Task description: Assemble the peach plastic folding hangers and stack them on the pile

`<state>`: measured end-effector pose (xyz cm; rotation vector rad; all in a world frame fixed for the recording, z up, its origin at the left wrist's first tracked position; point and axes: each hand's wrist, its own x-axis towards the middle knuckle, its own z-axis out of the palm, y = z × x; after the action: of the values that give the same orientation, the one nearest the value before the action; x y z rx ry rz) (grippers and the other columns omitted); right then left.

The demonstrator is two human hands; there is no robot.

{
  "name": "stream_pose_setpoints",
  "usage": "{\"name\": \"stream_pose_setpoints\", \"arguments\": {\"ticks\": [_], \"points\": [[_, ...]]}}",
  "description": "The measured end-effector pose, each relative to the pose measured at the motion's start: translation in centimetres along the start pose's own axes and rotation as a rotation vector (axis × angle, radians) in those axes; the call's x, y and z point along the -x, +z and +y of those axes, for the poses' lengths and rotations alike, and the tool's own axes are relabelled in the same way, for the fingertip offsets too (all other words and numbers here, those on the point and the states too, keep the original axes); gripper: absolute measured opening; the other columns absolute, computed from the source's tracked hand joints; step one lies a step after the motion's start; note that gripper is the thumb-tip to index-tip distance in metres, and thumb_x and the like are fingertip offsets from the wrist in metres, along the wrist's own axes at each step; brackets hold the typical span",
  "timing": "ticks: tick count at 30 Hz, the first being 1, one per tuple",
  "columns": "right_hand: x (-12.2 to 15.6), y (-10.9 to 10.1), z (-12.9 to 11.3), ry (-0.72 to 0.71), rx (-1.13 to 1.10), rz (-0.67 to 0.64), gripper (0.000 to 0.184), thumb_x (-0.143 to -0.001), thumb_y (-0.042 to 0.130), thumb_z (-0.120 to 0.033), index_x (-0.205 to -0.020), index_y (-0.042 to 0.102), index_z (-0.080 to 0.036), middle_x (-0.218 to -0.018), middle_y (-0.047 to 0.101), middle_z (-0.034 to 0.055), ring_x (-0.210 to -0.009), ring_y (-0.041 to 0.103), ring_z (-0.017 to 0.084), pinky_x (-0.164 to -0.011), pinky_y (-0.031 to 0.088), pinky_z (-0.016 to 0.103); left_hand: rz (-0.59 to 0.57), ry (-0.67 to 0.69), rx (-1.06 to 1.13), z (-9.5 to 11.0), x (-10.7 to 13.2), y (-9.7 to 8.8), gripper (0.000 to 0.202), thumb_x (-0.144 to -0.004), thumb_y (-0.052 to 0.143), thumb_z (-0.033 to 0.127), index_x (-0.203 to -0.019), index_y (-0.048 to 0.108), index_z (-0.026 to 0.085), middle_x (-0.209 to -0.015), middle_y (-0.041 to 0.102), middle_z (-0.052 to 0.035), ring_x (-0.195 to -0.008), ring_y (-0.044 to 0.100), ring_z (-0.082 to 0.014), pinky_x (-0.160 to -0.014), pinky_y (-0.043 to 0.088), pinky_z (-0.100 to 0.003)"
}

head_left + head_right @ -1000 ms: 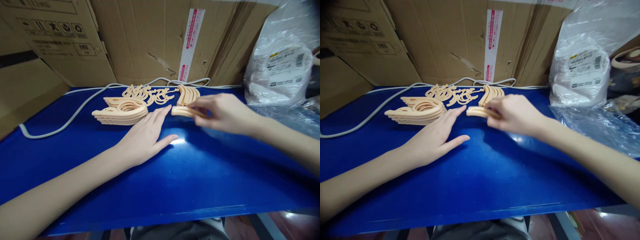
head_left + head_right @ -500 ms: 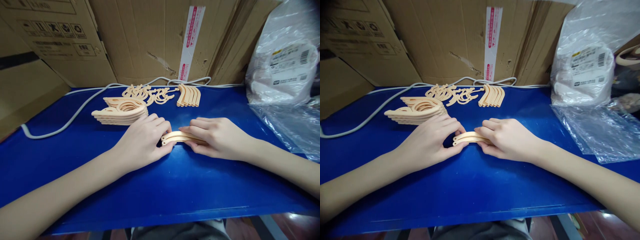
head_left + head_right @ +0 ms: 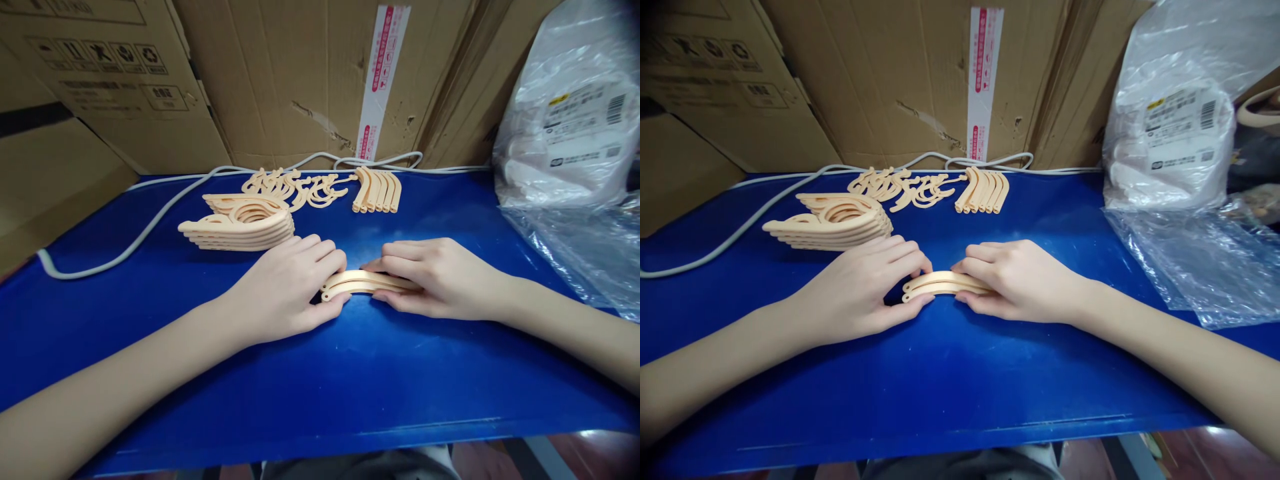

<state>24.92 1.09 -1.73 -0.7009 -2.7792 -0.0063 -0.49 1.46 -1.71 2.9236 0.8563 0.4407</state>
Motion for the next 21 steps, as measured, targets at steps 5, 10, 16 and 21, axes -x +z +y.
{"name": "stream_pose_setpoints", "arguments": {"ticks": [5, 10, 16, 21], "points": [[-0.07, 0.0, -0.25, -0.015, 0.061, 0.008, 0.026, -0.1, 0.048, -0.032, -0.103, 0.067, -0.013, -0.075, 0.058, 0.0019, -0.065, 0.055, 0.014, -0.06, 0.04, 0.026, -0.026, -0.007, 0.013, 0.14, -0.01, -0.01, 0.014, -0.093, 0.05, 0.03, -0.094, 0.056, 0.018, -0.087, 0.058, -0.0017, -0.079, 0.05, -0.0194, -0.069, 0.034, -0.034], [-0.04, 0.19, -0.23, -0.019, 0.065, 0.013, 0.027, -0.1, 0.049, -0.033, -0.106, 0.067, -0.014, -0.077, 0.059, 0.0021, -0.066, 0.056, 0.014, -0.062, 0.04, 0.027, -0.044, -0.016, 0.009, 0.1, 0.01, 0.09, 0.015, -0.094, 0.049, 0.03, -0.09, 0.057, 0.018, -0.09, 0.06, -0.0025, -0.08, 0.052, -0.02, -0.07, 0.034, -0.035], [-0.03, 0.36, -0.2, -0.012, 0.095, 0.033, 0.029, -0.099, 0.049, -0.035, -0.105, 0.068, -0.014, -0.076, 0.06, 0.0024, -0.066, 0.056, 0.014, -0.061, 0.04, 0.027, -0.019, 0.002, -0.001, 0.14, 0.05, 0.17, 0.015, -0.094, 0.051, 0.031, -0.094, 0.058, 0.018, -0.09, 0.061, -0.0019, -0.081, 0.053, -0.0197, -0.071, 0.033, -0.035], [-0.11, 0.25, -0.29, -0.005, 0.103, 0.047, 0.027, -0.099, 0.05, -0.035, -0.096, 0.068, -0.015, -0.074, 0.06, 0.0016, -0.064, 0.055, 0.013, -0.061, 0.04, 0.026, 0.008, 0.012, -0.029, 0.03, -0.01, 0.28, 0.015, -0.094, 0.052, 0.03, -0.087, 0.056, 0.017, -0.084, 0.06, -0.0017, -0.076, 0.052, -0.0186, -0.068, 0.032, -0.034]]}}
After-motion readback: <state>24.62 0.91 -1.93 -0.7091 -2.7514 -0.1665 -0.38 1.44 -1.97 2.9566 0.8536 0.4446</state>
